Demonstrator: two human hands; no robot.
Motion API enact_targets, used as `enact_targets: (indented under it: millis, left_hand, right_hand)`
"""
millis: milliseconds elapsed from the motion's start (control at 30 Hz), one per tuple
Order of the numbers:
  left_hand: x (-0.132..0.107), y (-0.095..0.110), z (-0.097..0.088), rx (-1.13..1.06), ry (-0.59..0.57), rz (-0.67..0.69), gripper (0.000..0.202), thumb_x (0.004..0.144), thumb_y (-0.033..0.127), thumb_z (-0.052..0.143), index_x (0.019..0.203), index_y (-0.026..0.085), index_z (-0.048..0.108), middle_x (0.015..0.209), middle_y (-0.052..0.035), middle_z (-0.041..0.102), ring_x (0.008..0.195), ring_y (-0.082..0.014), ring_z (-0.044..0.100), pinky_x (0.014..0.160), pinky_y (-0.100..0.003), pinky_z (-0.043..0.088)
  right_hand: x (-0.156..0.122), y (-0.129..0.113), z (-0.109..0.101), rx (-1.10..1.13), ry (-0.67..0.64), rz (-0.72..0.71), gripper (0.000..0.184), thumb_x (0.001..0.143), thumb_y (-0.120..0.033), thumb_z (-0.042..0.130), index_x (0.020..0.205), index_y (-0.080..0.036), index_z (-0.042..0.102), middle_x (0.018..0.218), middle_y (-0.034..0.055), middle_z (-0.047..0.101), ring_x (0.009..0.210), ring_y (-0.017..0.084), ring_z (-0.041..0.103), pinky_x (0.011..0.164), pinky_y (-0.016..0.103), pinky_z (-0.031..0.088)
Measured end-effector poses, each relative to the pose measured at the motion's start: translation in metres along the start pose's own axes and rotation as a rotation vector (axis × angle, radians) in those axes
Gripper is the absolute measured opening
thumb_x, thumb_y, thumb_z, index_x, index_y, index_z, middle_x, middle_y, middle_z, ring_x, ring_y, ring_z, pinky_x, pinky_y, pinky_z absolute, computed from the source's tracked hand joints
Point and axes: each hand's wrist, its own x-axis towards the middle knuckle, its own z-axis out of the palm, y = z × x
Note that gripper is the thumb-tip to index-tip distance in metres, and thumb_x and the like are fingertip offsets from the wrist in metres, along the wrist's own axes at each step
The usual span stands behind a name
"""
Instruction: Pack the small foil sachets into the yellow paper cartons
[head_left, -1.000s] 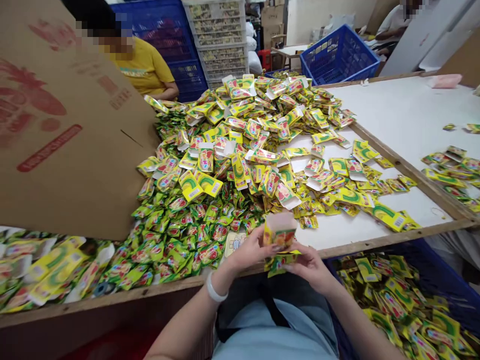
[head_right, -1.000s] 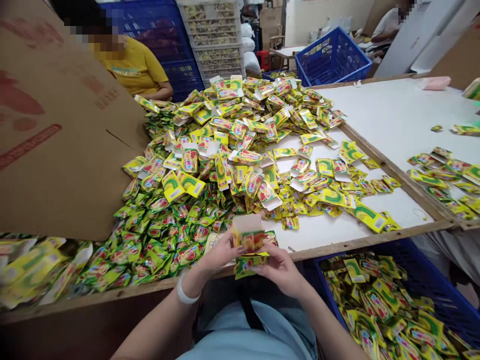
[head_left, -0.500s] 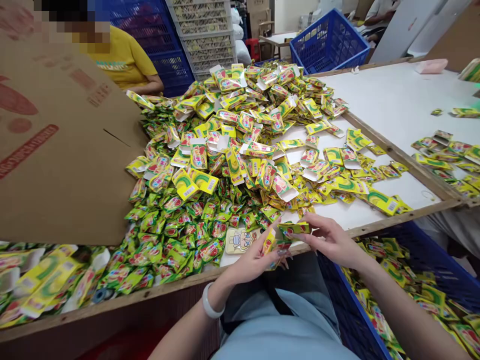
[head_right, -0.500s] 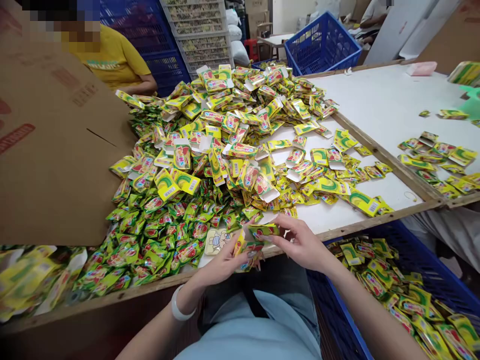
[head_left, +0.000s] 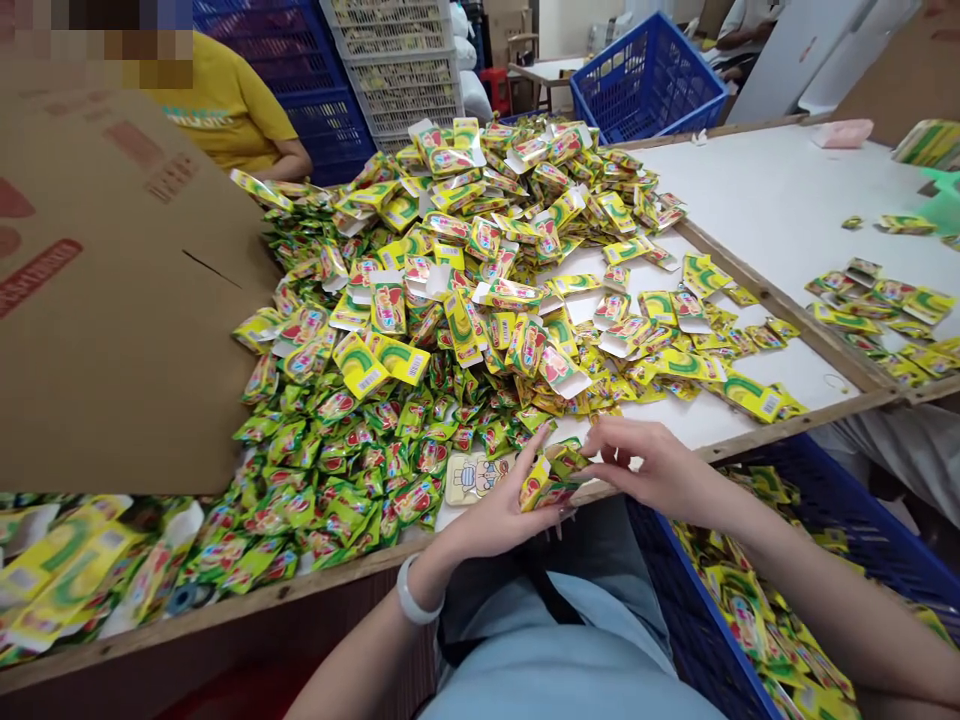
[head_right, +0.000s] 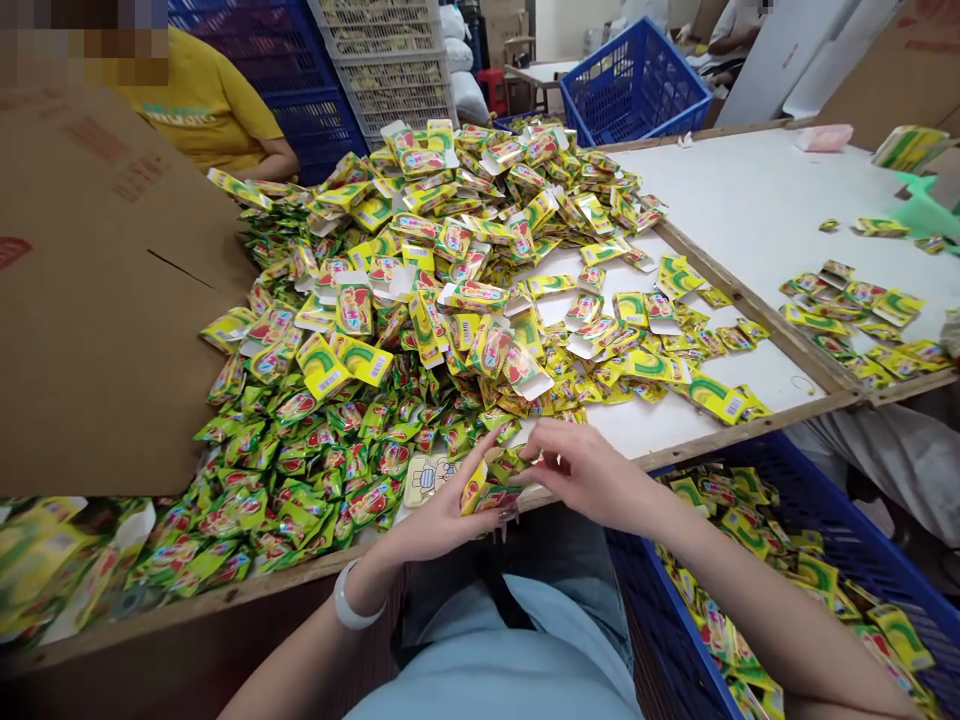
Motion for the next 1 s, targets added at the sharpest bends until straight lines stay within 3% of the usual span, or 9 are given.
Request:
enact_targets:
  millis: [100,267,333,400,500,600,800,900,1000]
  left_hand:
    - [-0.004,0.001,0.002,-0.006,-0.034,-0.036,0.096,0.084,0.032,0.069,0.158,0.025,0.008,0.154,-0.0135,0.04,0.137,-0.0264,0.045,0.113,-0.04,0.037]
    - [0.003,0.006,0.014,0.043,-0.006,0.016,0.1,0.081,0.03,0.072,0.158,0.023,0.008,0.144,-0.0147,0.051,0.129,-0.0262,0.054,0.11,-0.04,0.041]
    - [0.012,0.009,0.012,0.102,-0.028,0.069,0.1,0.081,0.034,0.073,0.157,0.024,0.01,0.149,-0.0153,0.046,0.13,-0.0267,0.053,0.11,-0.041,0.042]
    - [0.02,0.011,0.001,0.212,-0.028,0.166,0.084,0.084,0.037,0.07,0.154,0.025,0.025,0.15,-0.0143,0.044,0.134,-0.0264,0.049,0.112,-0.041,0.04]
    - [0.029,0.009,-0.03,0.459,0.209,0.297,0.036,0.095,0.028,0.051,0.13,0.021,0.056,0.131,-0.0127,0.06,0.124,-0.024,0.054,0.108,-0.042,0.042]
    - [0.036,-0.003,-0.056,0.699,0.396,0.274,0.028,0.094,0.017,0.045,0.116,0.018,0.064,0.112,-0.011,0.066,0.109,-0.0237,0.06,0.098,-0.044,0.047]
    - [0.061,-0.029,-0.05,1.037,0.198,0.235,0.045,0.079,0.006,0.061,0.12,0.025,0.068,0.133,-0.011,0.06,0.126,-0.0316,0.048,0.104,-0.053,0.041]
    - [0.069,-0.033,-0.048,1.024,0.268,0.257,0.023,0.087,0.015,0.06,0.103,0.023,0.074,0.125,-0.0096,0.066,0.121,-0.0295,0.054,0.101,-0.051,0.042]
    - [0.063,-0.032,-0.054,0.892,0.374,0.285,0.024,0.095,0.019,0.051,0.107,0.022,0.072,0.118,-0.0076,0.071,0.109,-0.0227,0.062,0.095,-0.041,0.047]
  right_hand:
    - [-0.006,0.002,0.004,0.041,-0.126,-0.065,0.028,0.094,-0.028,0.049,0.08,-0.023,0.073,0.081,0.0048,0.068,0.074,0.018,0.062,0.068,0.028,0.049]
    - [-0.019,0.009,0.012,0.224,-0.391,0.035,0.031,0.099,-0.033,0.044,0.107,-0.024,0.072,0.081,0.0013,0.07,0.062,0.014,0.062,0.064,0.026,0.051]
    - [-0.024,0.021,0.004,0.179,-0.248,0.072,0.03,0.097,-0.038,0.048,0.099,-0.023,0.073,0.076,0.0012,0.07,0.06,0.014,0.061,0.06,0.026,0.049]
    - [-0.029,0.038,-0.017,0.004,0.076,0.095,0.034,0.095,-0.045,0.051,0.084,-0.021,0.073,0.075,0.0037,0.069,0.062,0.017,0.061,0.06,0.028,0.048]
    - [-0.031,0.064,-0.063,-0.497,0.607,0.261,0.043,0.093,-0.053,0.05,0.087,-0.016,0.071,0.092,0.0135,0.071,0.066,0.02,0.062,0.06,0.032,0.044]
    - [-0.027,0.084,-0.08,-0.978,0.735,0.477,0.042,0.095,-0.049,0.048,0.112,-0.014,0.067,0.115,0.0196,0.066,0.074,0.024,0.063,0.058,0.032,0.036]
    - [0.002,0.119,0.001,-0.782,0.367,0.564,0.039,0.085,-0.056,0.06,0.089,-0.018,0.062,0.089,0.0125,0.067,0.086,0.028,0.063,0.063,0.031,0.041]
    - [0.005,0.137,0.024,-0.53,0.38,0.608,0.038,0.078,-0.055,0.065,0.089,-0.02,0.056,0.086,0.0091,0.067,0.079,0.025,0.063,0.062,0.032,0.043]
    - [-0.004,0.144,0.019,-0.258,0.505,0.539,0.037,0.076,-0.053,0.065,0.091,-0.022,0.052,0.082,0.0048,0.067,0.064,0.02,0.059,0.06,0.032,0.044]
